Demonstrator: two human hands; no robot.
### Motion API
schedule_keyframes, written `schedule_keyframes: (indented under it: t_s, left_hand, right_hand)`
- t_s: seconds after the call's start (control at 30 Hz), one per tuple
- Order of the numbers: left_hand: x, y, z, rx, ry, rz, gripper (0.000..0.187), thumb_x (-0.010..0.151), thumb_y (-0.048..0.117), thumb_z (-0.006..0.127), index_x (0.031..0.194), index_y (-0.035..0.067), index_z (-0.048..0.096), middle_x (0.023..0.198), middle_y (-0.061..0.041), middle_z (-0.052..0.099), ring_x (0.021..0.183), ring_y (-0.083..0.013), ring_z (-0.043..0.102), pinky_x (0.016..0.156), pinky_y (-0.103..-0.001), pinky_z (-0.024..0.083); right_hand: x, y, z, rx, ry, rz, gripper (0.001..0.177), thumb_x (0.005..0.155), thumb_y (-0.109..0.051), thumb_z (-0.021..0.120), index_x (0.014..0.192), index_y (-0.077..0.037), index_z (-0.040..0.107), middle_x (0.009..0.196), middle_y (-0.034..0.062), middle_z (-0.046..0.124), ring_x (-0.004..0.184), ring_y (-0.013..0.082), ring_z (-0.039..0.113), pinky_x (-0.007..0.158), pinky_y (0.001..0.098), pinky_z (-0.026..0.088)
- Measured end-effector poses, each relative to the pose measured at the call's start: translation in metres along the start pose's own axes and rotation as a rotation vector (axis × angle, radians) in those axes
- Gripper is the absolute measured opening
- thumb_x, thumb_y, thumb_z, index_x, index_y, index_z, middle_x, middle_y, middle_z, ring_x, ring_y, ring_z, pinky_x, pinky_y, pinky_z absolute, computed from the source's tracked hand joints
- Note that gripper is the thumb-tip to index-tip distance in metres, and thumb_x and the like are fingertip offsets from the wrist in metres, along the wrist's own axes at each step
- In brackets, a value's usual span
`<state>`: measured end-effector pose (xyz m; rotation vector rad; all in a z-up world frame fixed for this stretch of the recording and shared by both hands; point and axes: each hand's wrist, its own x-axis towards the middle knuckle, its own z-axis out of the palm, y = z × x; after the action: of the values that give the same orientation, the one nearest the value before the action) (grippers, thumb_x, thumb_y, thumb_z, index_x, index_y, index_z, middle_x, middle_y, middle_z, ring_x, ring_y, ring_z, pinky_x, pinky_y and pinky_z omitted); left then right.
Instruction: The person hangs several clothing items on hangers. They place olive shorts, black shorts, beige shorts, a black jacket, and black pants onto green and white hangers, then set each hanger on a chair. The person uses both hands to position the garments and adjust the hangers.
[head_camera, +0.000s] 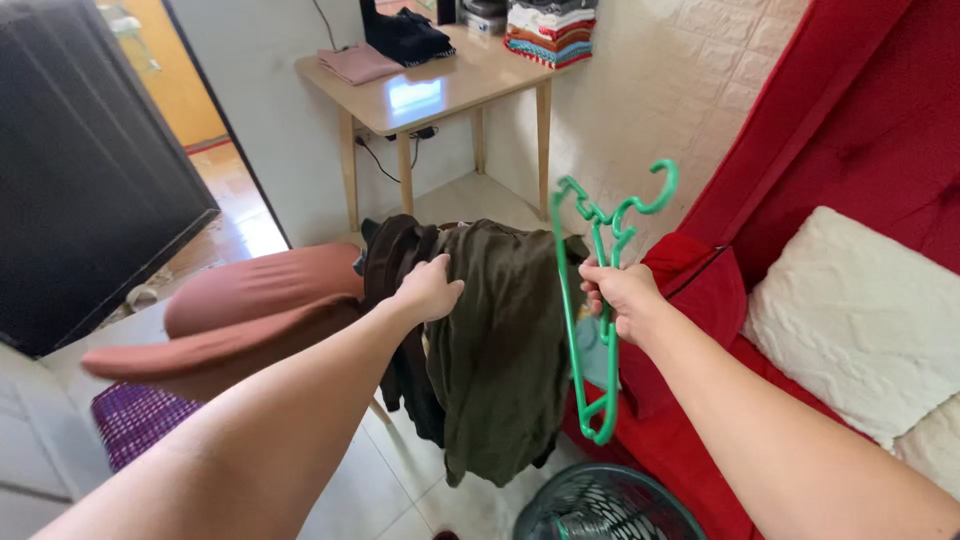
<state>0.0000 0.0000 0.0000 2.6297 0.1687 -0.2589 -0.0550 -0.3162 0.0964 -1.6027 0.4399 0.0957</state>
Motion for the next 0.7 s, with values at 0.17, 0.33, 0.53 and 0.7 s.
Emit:
schedule_keyframes:
  t_s: [0.17,0.33,0.53,0.7]
  left_hand:
    - [0.021,0.007,-0.017,-0.122,-0.072,0.026,0.055,0.096,0.041,0.059,0.137,0.005,0.06,0.131,-0.022,0.066,0.125,-0.0405,0.062,0.098,-0.054,0.056]
    - [0.049,0.026,-0.008,-0.595,-0.13,-0.281,0.055,0.088,0.03,0.073,0.127,-0.007,0.062,0.124,-0.028,0.066,0.106,-0.044,0.071,0.075,-0.05,0.066]
    - [0.049,0.068,-0.003,-0.835,-0.145,-0.412,0.06,0.093,0.043,0.071,0.141,0.009,0.057,0.134,-0.016,0.059,0.13,-0.033,0.06,0.09,-0.051,0.057]
    - [-0.025,0.089,-0.046,-1.507,-0.27,-0.351,0.054,0.104,0.031,0.049,0.153,0.011,0.045,0.155,-0.018,0.048,0.148,-0.033,0.042,0.116,-0.051,0.039]
  right_hand:
    - [0.053,0.008,0.045,0.06,0.036,0.11,0.019,0.093,-0.016,0.066,0.111,-0.021,0.06,0.078,0.0043,0.072,0.064,0.015,0.072,0.054,0.0308,0.063]
    - [0.043,-0.008,0.063,0.156,0.086,0.128,0.018,0.101,-0.022,0.058,0.118,-0.023,0.055,0.092,0.0051,0.073,0.078,0.0225,0.075,0.062,0.0421,0.067]
    - [0.035,-0.008,0.054,0.167,0.143,0.133,0.022,0.093,-0.019,0.068,0.113,-0.022,0.058,0.094,0.0044,0.075,0.074,0.0222,0.077,0.058,0.035,0.066]
    - [0.028,-0.009,0.026,0.097,0.242,0.093,0.029,0.09,-0.026,0.076,0.112,-0.022,0.057,0.1,0.0028,0.068,0.073,0.0197,0.076,0.048,0.0246,0.06]
